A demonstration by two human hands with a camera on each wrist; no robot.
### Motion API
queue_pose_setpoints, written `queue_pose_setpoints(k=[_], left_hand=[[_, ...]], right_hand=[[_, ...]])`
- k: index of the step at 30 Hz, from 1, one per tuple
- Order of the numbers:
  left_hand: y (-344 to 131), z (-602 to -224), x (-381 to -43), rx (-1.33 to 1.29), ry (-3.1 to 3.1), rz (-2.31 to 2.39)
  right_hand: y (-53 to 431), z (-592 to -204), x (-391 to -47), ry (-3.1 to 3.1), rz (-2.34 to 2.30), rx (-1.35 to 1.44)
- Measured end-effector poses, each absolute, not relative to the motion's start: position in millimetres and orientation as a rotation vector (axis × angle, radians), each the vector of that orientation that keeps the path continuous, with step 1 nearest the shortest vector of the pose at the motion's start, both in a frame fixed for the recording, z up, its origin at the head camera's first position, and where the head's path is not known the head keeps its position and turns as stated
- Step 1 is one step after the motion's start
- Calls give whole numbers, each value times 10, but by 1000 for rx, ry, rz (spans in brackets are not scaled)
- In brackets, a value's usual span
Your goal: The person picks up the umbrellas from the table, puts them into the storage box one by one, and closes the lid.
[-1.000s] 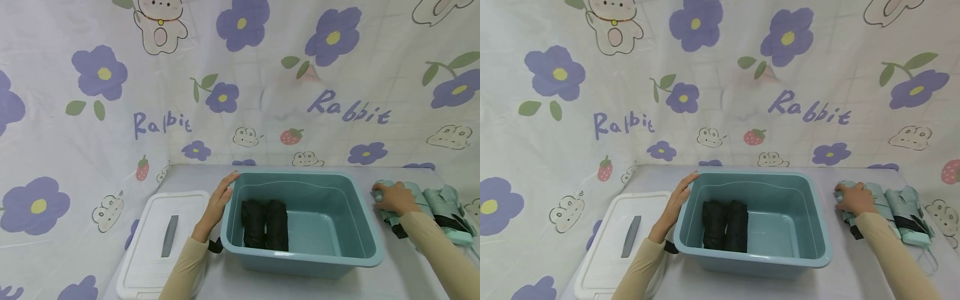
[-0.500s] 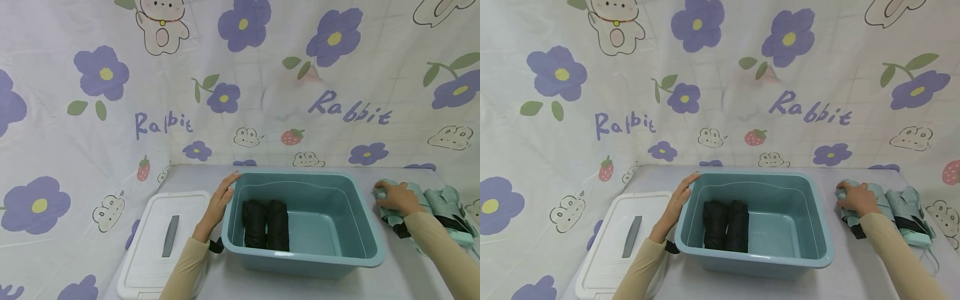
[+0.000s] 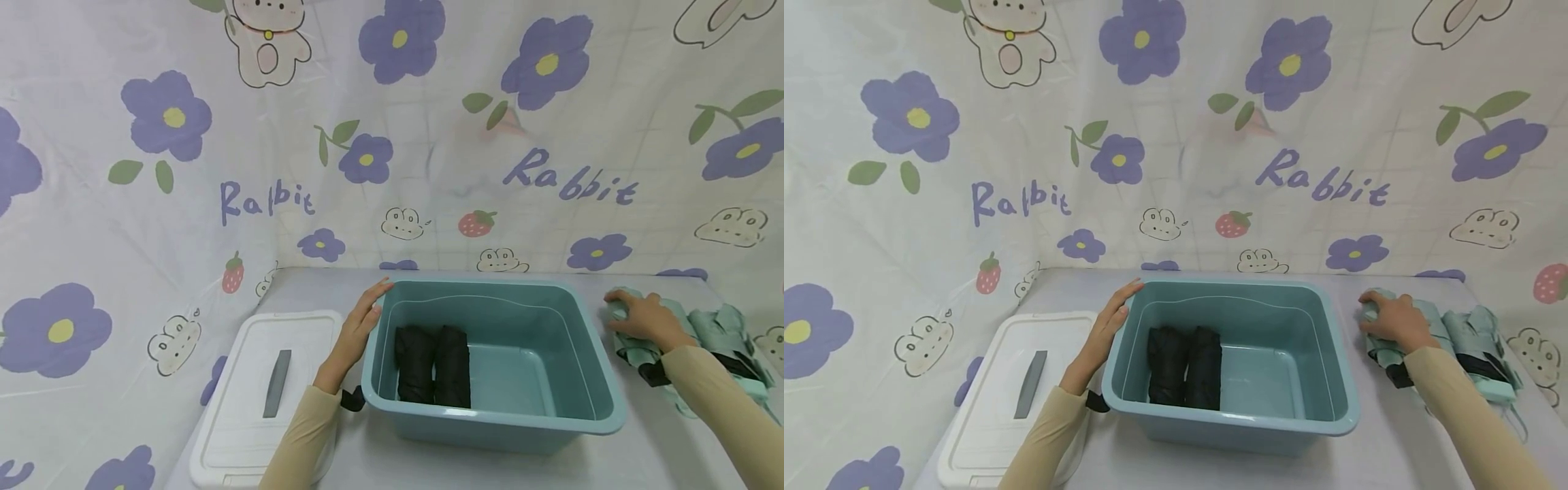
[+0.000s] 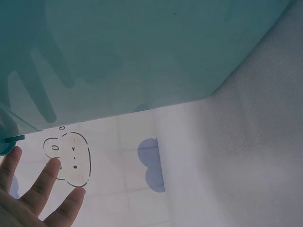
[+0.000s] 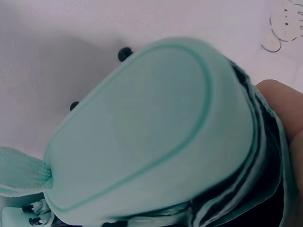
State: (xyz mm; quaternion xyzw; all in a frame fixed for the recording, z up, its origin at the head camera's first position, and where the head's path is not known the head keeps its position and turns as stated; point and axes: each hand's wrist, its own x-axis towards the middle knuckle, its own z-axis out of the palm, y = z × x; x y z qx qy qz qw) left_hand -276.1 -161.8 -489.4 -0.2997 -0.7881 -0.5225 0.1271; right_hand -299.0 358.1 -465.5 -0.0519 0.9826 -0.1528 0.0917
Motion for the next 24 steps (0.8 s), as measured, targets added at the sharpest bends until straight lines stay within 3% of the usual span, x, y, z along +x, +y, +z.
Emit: queue_pose_setpoints(k=[24], left_hand=[[-1621, -4899, -2775, -900, -2269, -1516]], right_hand=[[3364, -4518, -3008, 3075, -523, -279]])
